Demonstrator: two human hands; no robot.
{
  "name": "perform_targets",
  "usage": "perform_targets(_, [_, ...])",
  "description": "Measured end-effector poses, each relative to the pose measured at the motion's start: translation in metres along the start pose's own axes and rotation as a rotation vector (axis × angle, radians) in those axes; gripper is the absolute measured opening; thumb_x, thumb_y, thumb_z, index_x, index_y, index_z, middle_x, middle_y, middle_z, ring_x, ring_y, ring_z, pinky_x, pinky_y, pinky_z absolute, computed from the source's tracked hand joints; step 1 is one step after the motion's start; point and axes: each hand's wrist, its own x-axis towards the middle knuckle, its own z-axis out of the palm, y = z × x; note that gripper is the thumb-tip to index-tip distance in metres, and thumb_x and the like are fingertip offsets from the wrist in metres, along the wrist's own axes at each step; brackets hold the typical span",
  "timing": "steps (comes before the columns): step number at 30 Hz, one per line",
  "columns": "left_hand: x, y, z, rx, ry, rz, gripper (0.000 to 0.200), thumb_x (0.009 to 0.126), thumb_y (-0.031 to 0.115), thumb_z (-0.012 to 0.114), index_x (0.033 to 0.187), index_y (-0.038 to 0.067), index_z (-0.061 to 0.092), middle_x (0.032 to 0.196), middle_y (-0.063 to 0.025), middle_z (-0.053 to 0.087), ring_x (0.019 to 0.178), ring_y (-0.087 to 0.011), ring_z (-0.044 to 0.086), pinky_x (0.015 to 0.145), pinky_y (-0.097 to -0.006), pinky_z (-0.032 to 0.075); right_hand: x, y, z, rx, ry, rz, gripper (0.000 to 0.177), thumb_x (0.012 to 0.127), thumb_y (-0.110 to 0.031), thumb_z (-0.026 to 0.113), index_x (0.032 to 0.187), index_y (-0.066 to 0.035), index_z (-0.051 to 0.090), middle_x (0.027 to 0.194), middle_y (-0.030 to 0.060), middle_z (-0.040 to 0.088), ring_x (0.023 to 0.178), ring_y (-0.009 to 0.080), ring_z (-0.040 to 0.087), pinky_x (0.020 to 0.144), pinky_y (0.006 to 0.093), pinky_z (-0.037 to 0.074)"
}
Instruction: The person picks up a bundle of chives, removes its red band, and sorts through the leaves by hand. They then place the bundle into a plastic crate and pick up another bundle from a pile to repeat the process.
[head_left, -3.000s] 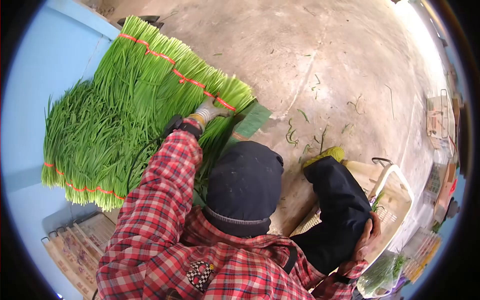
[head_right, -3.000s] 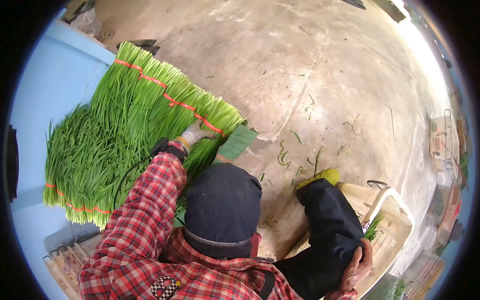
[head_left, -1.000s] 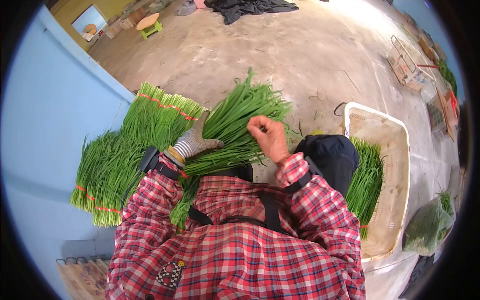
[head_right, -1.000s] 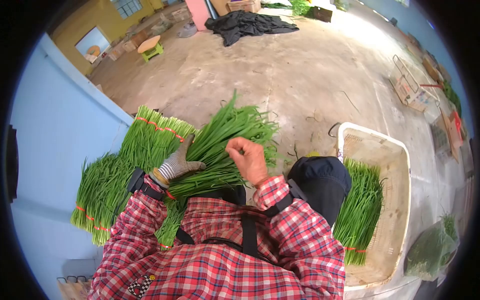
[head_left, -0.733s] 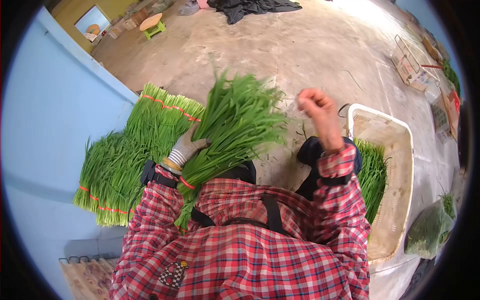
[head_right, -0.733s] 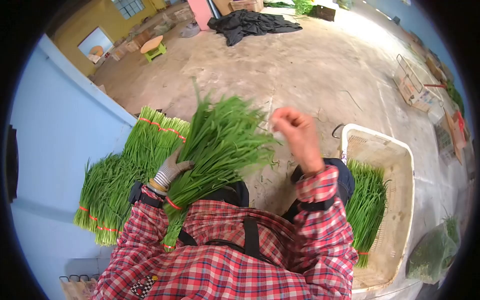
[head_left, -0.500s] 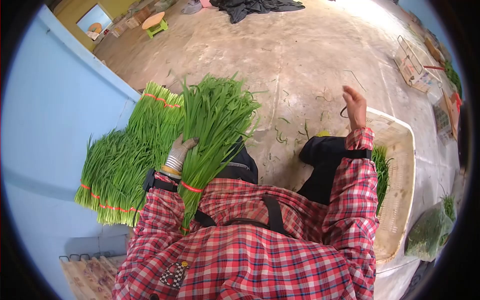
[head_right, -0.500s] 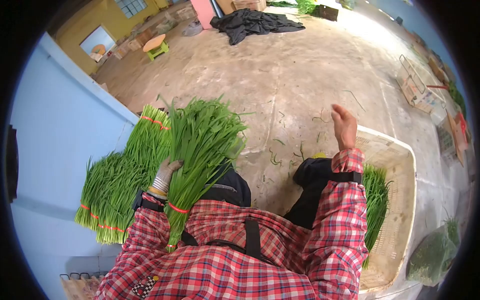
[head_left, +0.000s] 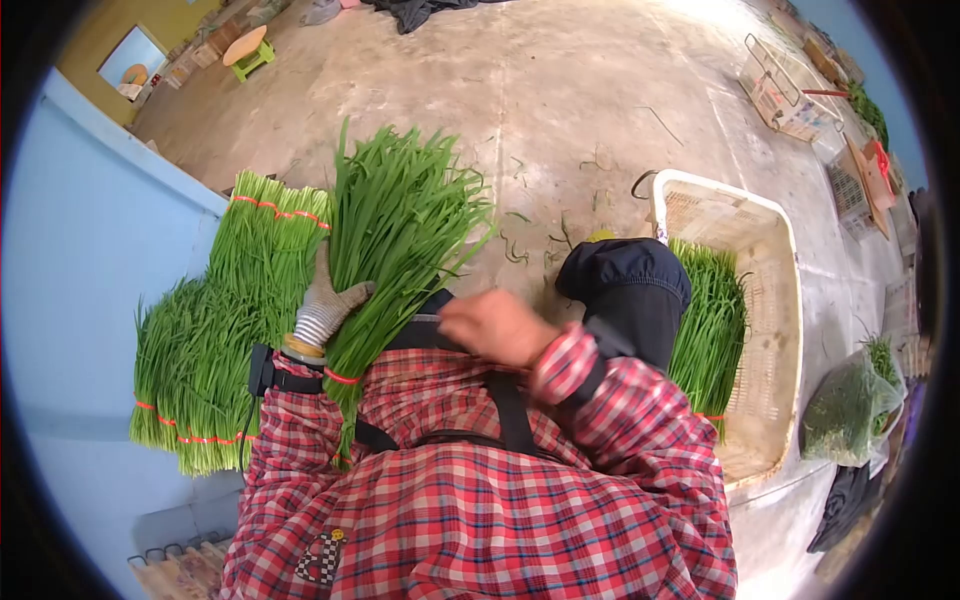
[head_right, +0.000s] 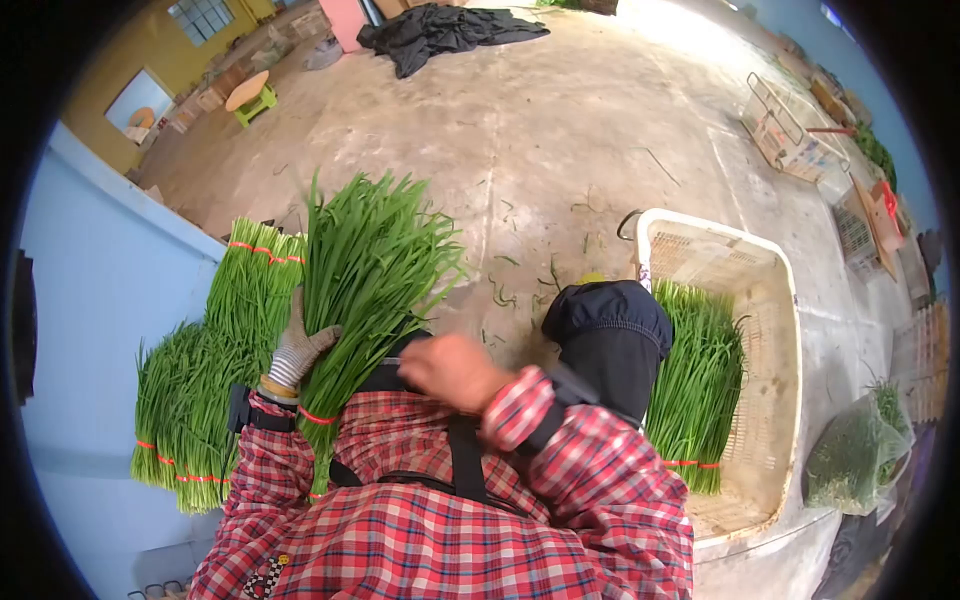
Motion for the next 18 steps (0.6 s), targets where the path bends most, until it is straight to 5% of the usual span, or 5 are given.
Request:
perform_targets(3, [0.01, 0.003, 0.001, -0.054, -0.036, -0.151, 0.102, 0.072, 0.036, 0.081, 0.147, 0.0, 0.021, 0.132, -0.0279, 0.051, 0.12, -0.0351, 0.053, 0.102, -0.0374, 0.041, -0.001, -0.009, 0.055, 0.015, -0.096, -0.191, 0.032, 0.082, -0.019, 0.062, 0.111, -0.006, 0.06, 0.094, 0.0167, 0.064, 0.09, 0.037, 0.062, 0.077, 0.0462, 0.051])
perform_targets(8, [0.015, -0.012, 0.002, 0.034, 0.042, -0.175, 0.096, 0.074, 0.04, 0.077, 0.145, 0.0, 0.028, 0.129, -0.0293, 0.053, 0.121, -0.0374, 0.052, 0.102, -0.0371, 0.041, -0.004, -0.029, 0.055, -0.054, -0.257, -0.082, 0.034, 0.087, -0.017, 0.058, 0.12, -0.01, 0.058, 0.099, 0.0162, 0.065, 0.092, 0.0368, 0.062, 0.079, 0.0438, 0.051])
perform_targets(18, [0.015, -0.021, 0.008, -0.019, 0.086, -0.168, 0.099, 0.073, 0.044, 0.076, 0.146, -0.001, 0.026, 0.136, -0.0297, 0.046, 0.127, -0.0394, 0.047, 0.105, -0.0377, 0.038, -0.009, -0.036, 0.058, -0.197, -0.32, -0.079, 0.031, 0.088, -0.016, 0.055, 0.118, -0.009, 0.06, 0.104, 0.0161, 0.066, 0.093, 0.0372, 0.062, 0.08, 0.0445, 0.051])
